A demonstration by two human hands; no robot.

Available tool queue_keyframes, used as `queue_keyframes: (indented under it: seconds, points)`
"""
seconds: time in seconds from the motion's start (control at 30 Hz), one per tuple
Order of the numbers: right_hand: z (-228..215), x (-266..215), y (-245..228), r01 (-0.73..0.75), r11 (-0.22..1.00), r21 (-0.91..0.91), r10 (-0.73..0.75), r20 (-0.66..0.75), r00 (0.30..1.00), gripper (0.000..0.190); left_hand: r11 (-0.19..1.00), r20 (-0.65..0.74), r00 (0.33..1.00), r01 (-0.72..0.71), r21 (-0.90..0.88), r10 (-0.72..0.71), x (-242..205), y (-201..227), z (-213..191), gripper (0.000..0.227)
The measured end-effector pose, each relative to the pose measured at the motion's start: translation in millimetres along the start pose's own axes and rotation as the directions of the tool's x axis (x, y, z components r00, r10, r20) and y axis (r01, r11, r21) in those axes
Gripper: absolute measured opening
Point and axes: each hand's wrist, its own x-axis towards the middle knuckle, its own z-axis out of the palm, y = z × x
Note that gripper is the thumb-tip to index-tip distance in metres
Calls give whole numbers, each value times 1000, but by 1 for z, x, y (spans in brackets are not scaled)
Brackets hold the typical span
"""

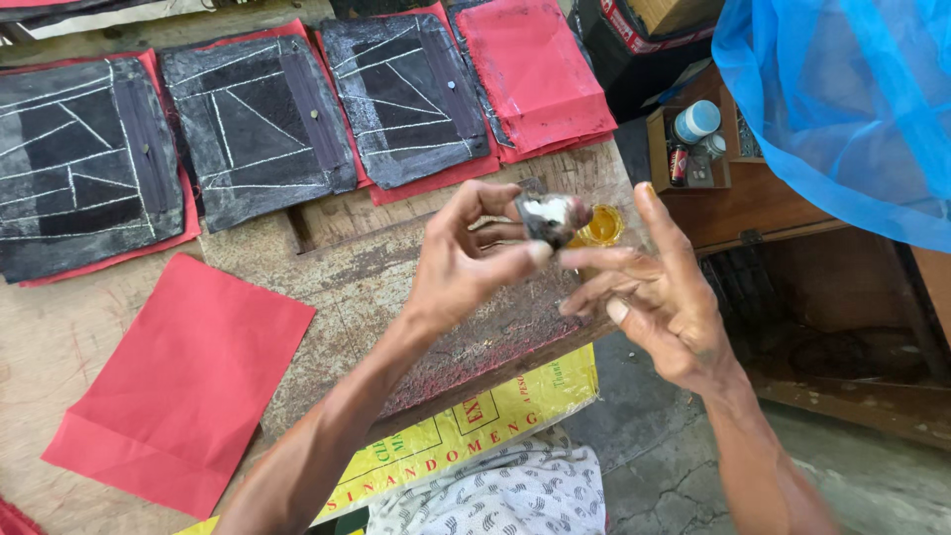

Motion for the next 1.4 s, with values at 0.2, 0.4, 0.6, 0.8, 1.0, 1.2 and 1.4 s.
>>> queue_keyframes:
  seconds: [0.2,0.4,0.6,0.8,1.0,1.2,1.4]
  points:
    - [-21,6,25,-35,888,458,85,-89,992,100,931,288,949,15,366,-128,-8,7,-23,62]
    - [-31,1,30,-2,727,686,31,-31,999,99,812,112,993,-102,574,46,-13,-19,-1,58]
    - [-26,8,45,-82,850,521,137,-69,988,97,959,245,953,224,-173,-179,-13,-23,0,55]
    - [1,-3,46,15,953,303,42,-183,982,124,632,418,857,507,-586,-300,-18,-39,2,44]
    - [39,-7,38,98,932,350,-17,-226,974,142,413,503,791,611,-675,-349,-15,-68,20,55]
    - [45,-19,39,52,997,61,-23,-404,915,133,552,504,772,632,-543,-388,-23,-81,29,60]
    - [-14,-45,92,0,979,-205,-125,-595,794,124,912,-62,944,330,244,-324,-74,-73,-1,28]
